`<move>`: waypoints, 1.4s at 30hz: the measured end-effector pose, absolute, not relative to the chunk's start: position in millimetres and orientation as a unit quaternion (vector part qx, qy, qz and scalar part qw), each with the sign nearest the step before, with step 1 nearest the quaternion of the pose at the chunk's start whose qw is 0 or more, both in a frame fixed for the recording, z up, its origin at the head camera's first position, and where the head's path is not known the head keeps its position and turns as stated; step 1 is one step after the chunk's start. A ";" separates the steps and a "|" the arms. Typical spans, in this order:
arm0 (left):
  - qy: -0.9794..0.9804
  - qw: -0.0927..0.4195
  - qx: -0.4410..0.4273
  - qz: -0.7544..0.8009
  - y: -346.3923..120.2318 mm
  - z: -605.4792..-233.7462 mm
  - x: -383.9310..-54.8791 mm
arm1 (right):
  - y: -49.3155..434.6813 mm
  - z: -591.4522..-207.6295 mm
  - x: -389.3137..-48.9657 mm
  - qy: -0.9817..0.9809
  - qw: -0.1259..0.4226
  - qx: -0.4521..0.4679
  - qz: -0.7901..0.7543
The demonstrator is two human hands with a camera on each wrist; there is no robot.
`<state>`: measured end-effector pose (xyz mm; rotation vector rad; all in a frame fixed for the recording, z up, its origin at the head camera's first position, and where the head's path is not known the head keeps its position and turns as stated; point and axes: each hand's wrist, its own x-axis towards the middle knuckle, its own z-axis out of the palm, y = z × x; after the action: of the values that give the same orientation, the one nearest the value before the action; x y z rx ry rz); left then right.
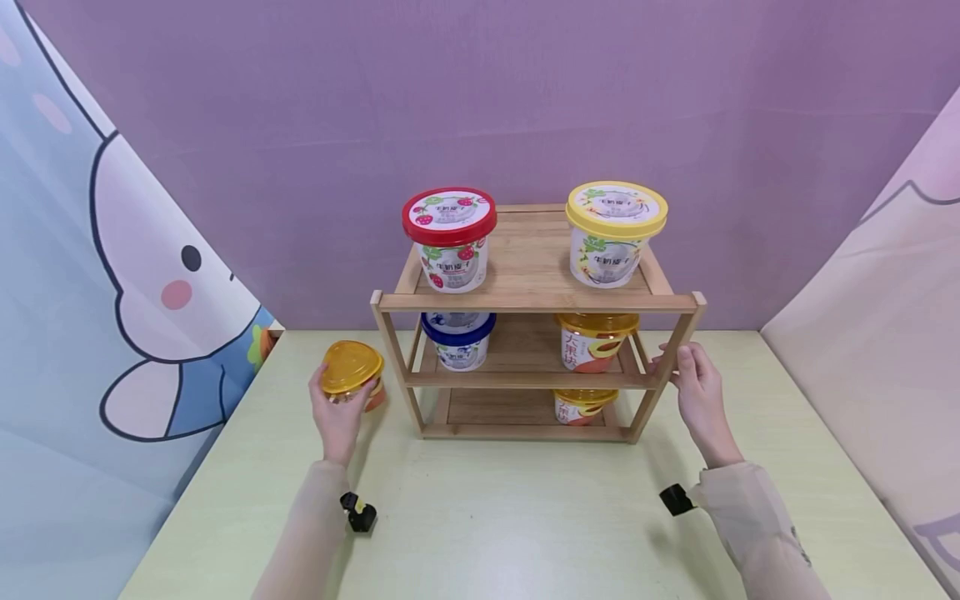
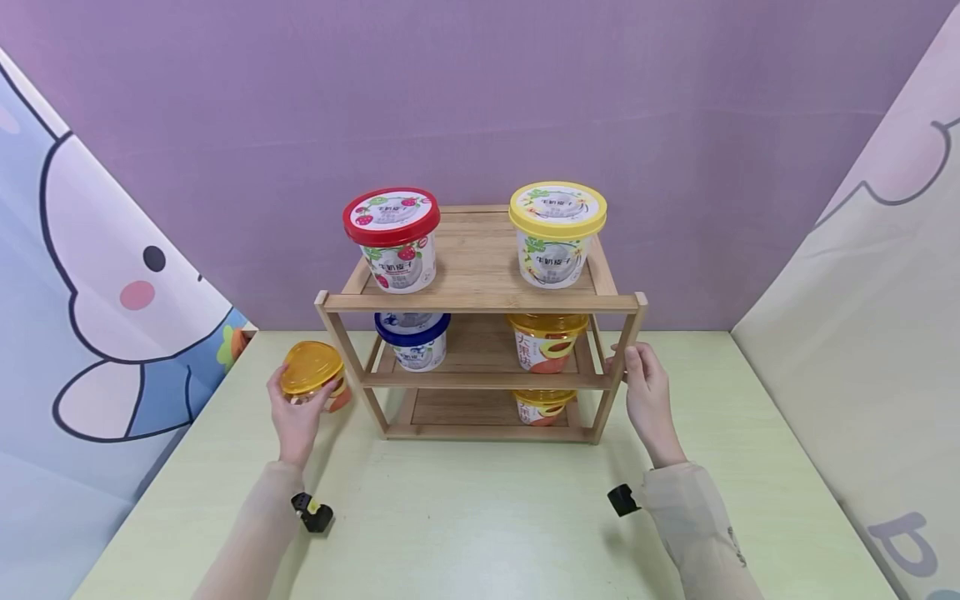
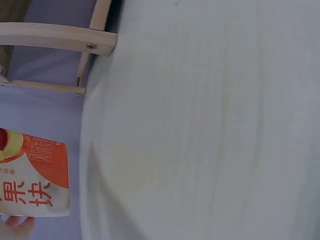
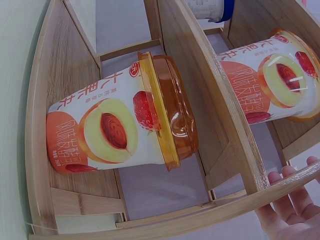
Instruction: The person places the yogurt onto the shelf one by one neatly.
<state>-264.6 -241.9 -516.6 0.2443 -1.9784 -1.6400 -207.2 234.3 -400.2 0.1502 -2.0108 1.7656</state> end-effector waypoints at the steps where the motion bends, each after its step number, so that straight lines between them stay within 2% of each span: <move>1: -0.736 0.277 0.085 -0.612 -244.4 -519.4 -265.3 | 234.3 -400.2 -207.3 -0.730 0.229 0.054 0.642; 6: -0.743 0.284 0.069 -0.601 -251.2 -524.8 -263.7 | 234.3 -400.3 -207.7 -0.723 0.230 0.054 0.650; 16: -0.739 0.277 0.075 -0.610 -250.2 -504.2 -238.4 | 234.5 -400.7 -207.9 -0.723 0.230 0.062 0.649; 33: -0.751 0.310 0.048 -0.582 -266.6 -532.5 -210.0 | 232.9 -399.7 -207.5 -0.727 0.231 0.057 0.645; 34: -0.738 0.312 0.041 -0.597 -263.5 -528.8 -205.7 | 233.0 -399.7 -207.5 -0.725 0.232 0.057 0.646; 40: -0.708 0.302 0.034 -0.638 -210.0 -448.6 -155.3 | 234.0 -399.8 -207.5 -0.718 0.235 0.061 0.653; 42: -0.714 0.299 0.032 -0.632 -198.4 -435.7 -145.5 | 233.9 -399.8 -207.5 -0.715 0.234 0.062 0.656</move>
<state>-145.5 -198.4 -435.7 0.0852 -1.8973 -1.6778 -207.5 233.9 -399.8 0.1702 -1.9630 1.7993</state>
